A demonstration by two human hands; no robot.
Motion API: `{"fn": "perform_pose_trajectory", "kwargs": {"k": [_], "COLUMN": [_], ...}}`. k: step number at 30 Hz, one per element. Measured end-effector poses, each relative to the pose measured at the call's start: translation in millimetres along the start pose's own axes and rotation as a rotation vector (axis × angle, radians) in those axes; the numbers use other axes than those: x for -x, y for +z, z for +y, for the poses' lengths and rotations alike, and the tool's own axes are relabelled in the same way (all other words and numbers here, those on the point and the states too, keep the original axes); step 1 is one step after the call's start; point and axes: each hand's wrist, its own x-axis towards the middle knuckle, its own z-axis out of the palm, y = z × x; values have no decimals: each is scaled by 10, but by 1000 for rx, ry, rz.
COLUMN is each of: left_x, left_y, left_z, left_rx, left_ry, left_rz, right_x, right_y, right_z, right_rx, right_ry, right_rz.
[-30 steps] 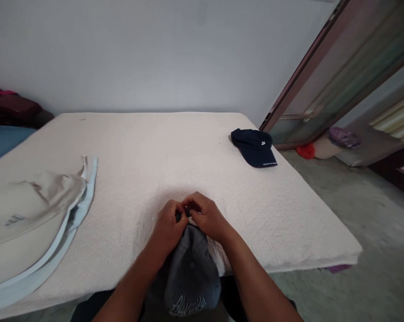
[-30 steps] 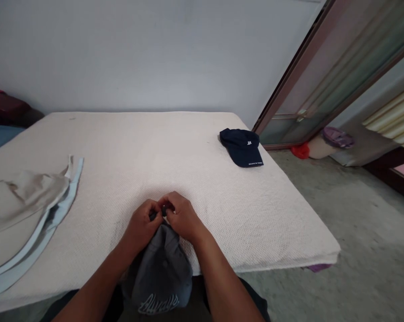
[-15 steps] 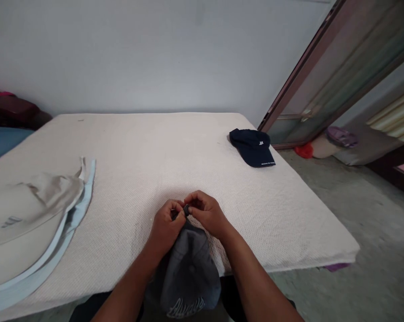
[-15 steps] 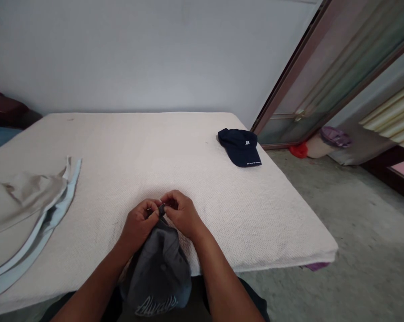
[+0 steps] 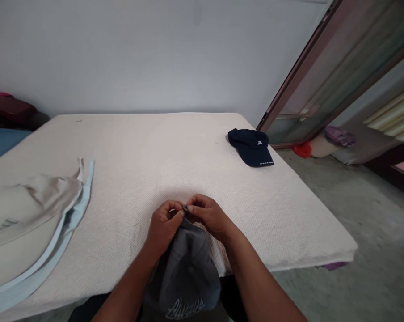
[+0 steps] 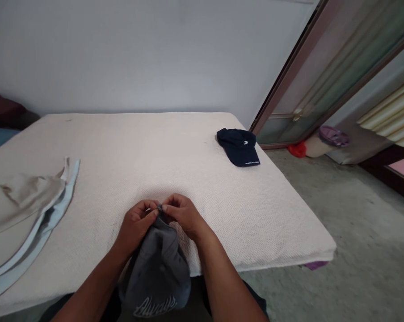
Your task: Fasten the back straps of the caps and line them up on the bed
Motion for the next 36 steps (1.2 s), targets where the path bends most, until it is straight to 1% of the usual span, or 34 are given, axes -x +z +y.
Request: {"fn": "perform_pose_trajectory", "kwargs": {"k": [6,9,12,14,18,21,23,27,32,36], "left_x": [19,15,8,8,17,24,28,34,33,30], "left_y": [-40,-65,-85,-93,-95,-91,-91,-88,-63,-60], "left_z": [24,16,10,9,26,55,71,73,48,36], "left_rx": [-93,-183,-228,-184,-35,103,163,211,256,261], "left_ry": [-162,-156,-143,-193,-293,-335,-348,-372,-388,-375], "left_rz": [-45,-47,-84,-100,-56,-58,-78,-101,-29,-15], "right_x": [-14,-20,-24,-23,-17,-13,-12,-20,-31,-14], "right_y": [18,26,31,34,32,15,0,-18,-20,-8], "right_z": [11,12,19,24,25,14,2,-10,8,3], "right_rx": [-8,-8,12,15,-2,9,14,69,81,29], "right_ry": [-36,-48,-59,-65,-56,-58,-71,-98,-100,-87], "right_rz": [65,83,107,110,50,29,8,-30,-27,-11]}}
